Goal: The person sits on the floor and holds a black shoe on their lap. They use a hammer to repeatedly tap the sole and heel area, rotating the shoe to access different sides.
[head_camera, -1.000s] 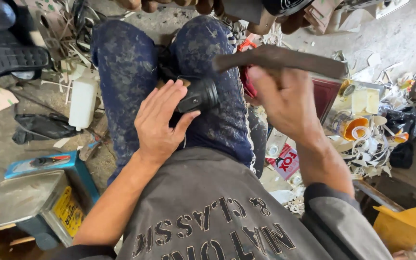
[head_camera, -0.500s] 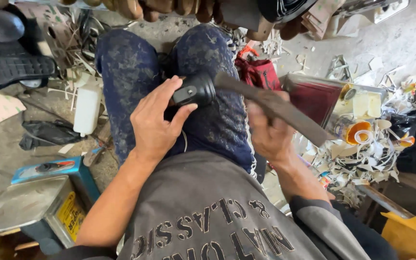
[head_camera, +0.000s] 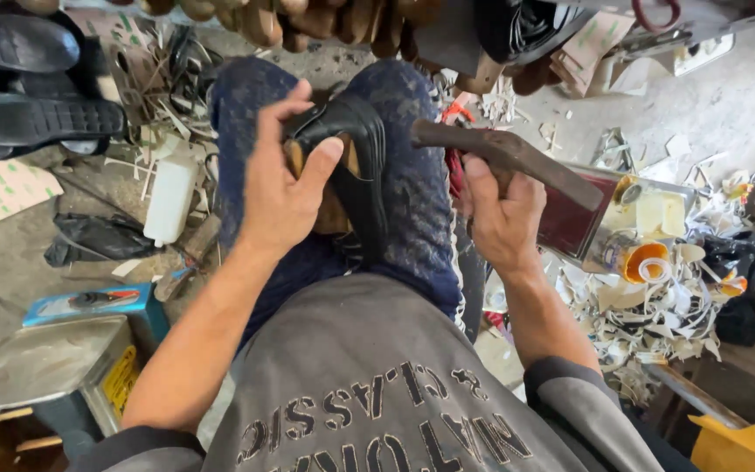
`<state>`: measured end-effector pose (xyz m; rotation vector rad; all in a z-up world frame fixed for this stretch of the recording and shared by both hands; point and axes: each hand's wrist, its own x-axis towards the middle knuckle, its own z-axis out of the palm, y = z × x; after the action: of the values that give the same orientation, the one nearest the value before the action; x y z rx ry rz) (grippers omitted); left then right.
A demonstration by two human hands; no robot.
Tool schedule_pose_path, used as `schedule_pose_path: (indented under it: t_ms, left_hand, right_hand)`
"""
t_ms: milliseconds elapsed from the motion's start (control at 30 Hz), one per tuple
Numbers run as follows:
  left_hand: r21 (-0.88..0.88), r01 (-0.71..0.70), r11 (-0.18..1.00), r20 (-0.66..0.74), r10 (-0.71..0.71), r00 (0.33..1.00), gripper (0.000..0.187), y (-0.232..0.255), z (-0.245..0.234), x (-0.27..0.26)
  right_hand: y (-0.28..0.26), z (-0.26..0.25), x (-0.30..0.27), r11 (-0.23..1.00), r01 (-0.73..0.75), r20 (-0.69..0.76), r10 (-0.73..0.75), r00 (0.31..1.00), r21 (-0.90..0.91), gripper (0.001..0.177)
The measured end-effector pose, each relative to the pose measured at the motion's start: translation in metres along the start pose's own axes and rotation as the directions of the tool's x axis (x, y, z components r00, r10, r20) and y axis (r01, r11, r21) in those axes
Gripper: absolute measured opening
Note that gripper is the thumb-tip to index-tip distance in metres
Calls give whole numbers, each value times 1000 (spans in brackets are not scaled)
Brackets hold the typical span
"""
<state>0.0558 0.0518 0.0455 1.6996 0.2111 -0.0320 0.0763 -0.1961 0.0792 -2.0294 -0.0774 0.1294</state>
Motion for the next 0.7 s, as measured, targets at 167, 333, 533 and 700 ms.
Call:
schedule_pose_path:
  t_ms: [167, 333, 533, 700]
  left_hand:
    - [-35, 113, 993, -86, -116, 990, 44, -32, 17, 6]
    - [44, 213, 976, -86, -209, 974, 47, -30, 11, 8]
    - [32, 189, 981, -89, -186, 978, 45, -29, 10, 2]
    - [7, 202, 979, -75, -201, 977, 50, -27, 10, 9]
  right_hand:
    - [-12, 8, 43, 965, 253, -76, -248, 966, 65, 38]
    - [-7, 36, 53, 986, 136, 149, -120, 981, -97, 32]
    - [-20, 43, 62, 962, 141, -179, -100, 979, 235, 39]
    - [-37, 33, 57, 988, 138, -14, -140, 990, -71, 42]
